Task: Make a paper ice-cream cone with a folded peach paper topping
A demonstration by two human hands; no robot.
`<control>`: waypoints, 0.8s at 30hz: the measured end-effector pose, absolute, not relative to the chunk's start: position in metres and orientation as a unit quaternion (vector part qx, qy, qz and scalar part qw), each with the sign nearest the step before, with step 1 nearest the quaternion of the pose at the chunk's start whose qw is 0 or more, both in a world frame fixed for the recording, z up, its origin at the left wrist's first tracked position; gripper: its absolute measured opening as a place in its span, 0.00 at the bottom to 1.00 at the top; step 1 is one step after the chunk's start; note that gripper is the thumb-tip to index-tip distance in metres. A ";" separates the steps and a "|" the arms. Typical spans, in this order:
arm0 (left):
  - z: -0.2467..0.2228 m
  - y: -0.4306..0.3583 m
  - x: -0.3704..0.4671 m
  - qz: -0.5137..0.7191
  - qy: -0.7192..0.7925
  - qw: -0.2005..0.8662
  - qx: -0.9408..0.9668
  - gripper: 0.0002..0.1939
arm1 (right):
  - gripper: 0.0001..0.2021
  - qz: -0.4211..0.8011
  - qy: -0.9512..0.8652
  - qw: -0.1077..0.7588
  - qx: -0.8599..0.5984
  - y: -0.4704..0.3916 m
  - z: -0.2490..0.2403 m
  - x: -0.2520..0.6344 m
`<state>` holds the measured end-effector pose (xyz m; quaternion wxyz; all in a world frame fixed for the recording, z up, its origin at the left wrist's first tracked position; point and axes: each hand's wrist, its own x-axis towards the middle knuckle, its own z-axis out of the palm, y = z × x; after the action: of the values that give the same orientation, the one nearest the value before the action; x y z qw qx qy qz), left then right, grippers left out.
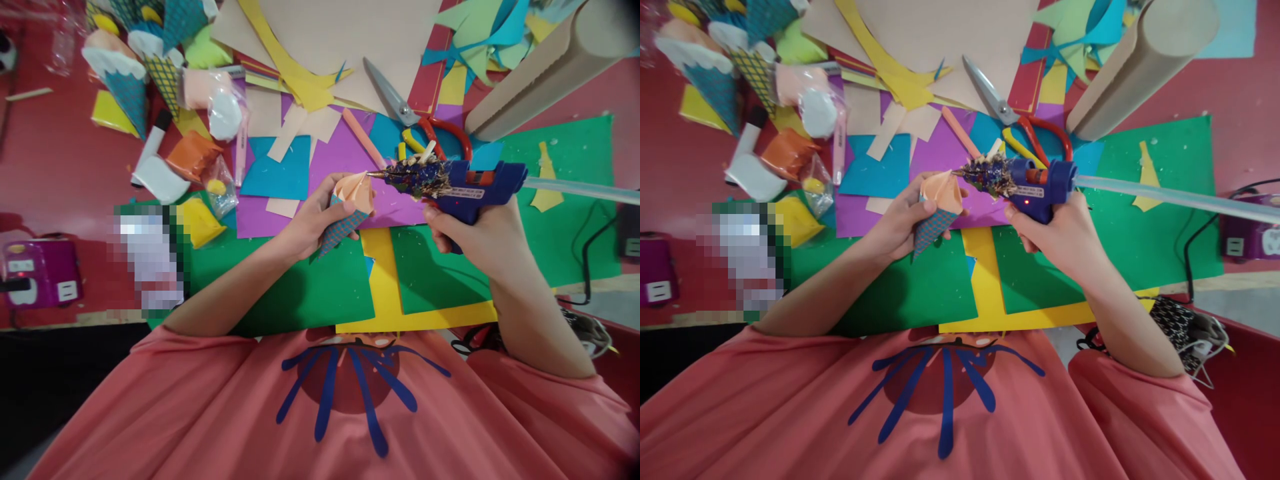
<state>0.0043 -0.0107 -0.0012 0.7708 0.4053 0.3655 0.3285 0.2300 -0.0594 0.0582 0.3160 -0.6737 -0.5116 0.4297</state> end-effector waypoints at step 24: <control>0.008 -0.006 0.003 0.240 0.328 0.886 0.224 0.31 | 0.05 0.145 -0.204 0.515 -0.820 -0.091 0.025 0.391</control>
<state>0.0027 -0.0056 0.0082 0.8860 0.2235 0.3279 0.2397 0.3913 -0.0914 0.0252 0.5146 -0.8200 -0.2041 0.1455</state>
